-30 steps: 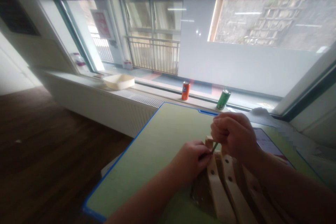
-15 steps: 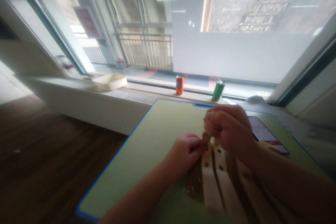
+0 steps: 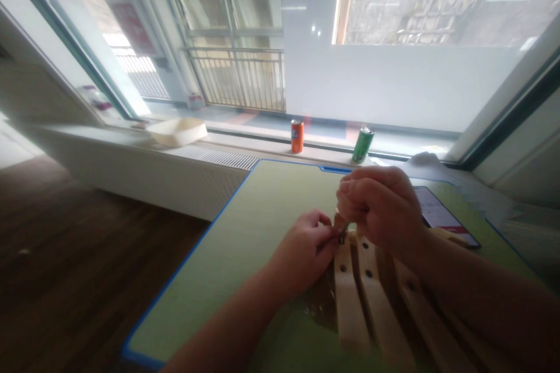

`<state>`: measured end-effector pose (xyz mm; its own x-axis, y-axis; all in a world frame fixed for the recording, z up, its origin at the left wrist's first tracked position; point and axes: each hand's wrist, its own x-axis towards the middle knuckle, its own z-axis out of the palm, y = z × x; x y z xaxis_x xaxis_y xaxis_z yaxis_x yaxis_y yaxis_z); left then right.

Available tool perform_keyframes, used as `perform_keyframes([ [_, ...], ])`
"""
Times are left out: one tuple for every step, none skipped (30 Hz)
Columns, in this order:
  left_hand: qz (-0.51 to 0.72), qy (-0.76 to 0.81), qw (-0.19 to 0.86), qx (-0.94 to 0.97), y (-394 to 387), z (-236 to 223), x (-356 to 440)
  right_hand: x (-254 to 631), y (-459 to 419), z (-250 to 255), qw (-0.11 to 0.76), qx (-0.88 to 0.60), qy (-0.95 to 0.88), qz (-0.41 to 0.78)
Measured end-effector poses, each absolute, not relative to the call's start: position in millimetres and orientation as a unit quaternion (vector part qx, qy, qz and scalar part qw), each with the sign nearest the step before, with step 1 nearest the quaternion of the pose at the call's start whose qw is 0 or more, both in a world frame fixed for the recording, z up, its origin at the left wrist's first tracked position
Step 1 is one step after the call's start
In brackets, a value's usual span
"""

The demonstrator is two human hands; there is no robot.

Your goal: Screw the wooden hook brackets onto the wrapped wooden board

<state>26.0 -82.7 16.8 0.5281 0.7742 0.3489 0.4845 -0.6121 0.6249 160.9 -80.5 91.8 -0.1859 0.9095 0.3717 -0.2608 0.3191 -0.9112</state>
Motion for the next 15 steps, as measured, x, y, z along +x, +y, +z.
perform_keyframes([
  [0.31, 0.371, 0.231, 0.844, -82.3, 16.1, 26.0, 160.4, -80.1, 92.2, 0.572, -0.282, -0.577, 0.51],
  [0.311, 0.367, 0.23, 0.846, -81.9, 15.1, 26.2, 160.0, -79.8, 92.6, 0.57, -0.282, -0.578, 0.511],
  [0.311, 0.363, 0.231, 0.847, -81.5, 14.1, 26.6, 159.6, -79.6, 93.1, 0.567, -0.285, -0.578, 0.514],
  [0.312, 0.361, 0.233, 0.847, -81.1, 13.0, 27.0, 159.4, -79.4, 93.6, 0.563, -0.288, -0.577, 0.516],
  [0.311, 0.361, 0.234, 0.847, -80.9, 12.0, 27.5, 159.3, -79.2, 94.0, 0.559, -0.293, -0.577, 0.518],
  [0.31, 0.362, 0.234, 0.847, -80.7, 11.2, 28.1, 159.3, -79.0, 94.1, 0.555, -0.297, -0.579, 0.518],
  [0.309, 0.363, 0.233, 0.847, -80.7, 10.5, 28.6, 159.4, -78.7, 94.1, 0.554, -0.302, -0.581, 0.514],
  [0.308, 0.364, 0.233, 0.848, -80.8, 10.1, 29.1, 159.6, -78.3, 93.9, 0.556, -0.309, -0.584, 0.504],
  [0.307, 0.364, 0.233, 0.848, -80.9, 9.9, 29.5, 159.7, -78.0, 93.6, 0.558, -0.317, -0.589, 0.491],
  [0.307, 0.363, 0.233, 0.848, -81.0, 9.9, 29.8, 159.6, -77.8, 93.3, 0.562, -0.325, -0.594, 0.475],
  [0.307, 0.362, 0.235, 0.848, -81.1, 10.1, 30.0, 159.4, -77.7, 93.2, 0.564, -0.333, -0.598, 0.461],
  [0.306, 0.36, 0.238, 0.848, -81.1, 10.3, 30.1, 158.8, -77.8, 93.3, 0.565, -0.339, -0.602, 0.451],
  [0.306, 0.359, 0.241, 0.848, -81.0, 10.4, 30.2, 158.0, -78.0, 93.6, 0.564, -0.341, -0.604, 0.447],
  [0.306, 0.359, 0.243, 0.848, -80.8, 10.5, 30.2, 157.0, -78.4, 94.3, 0.56, -0.342, -0.607, 0.449],
  [0.305, 0.359, 0.246, 0.847, -80.5, 10.5, 30.2, 155.8, -78.8, 95.1, 0.553, -0.343, -0.61, 0.452],
])
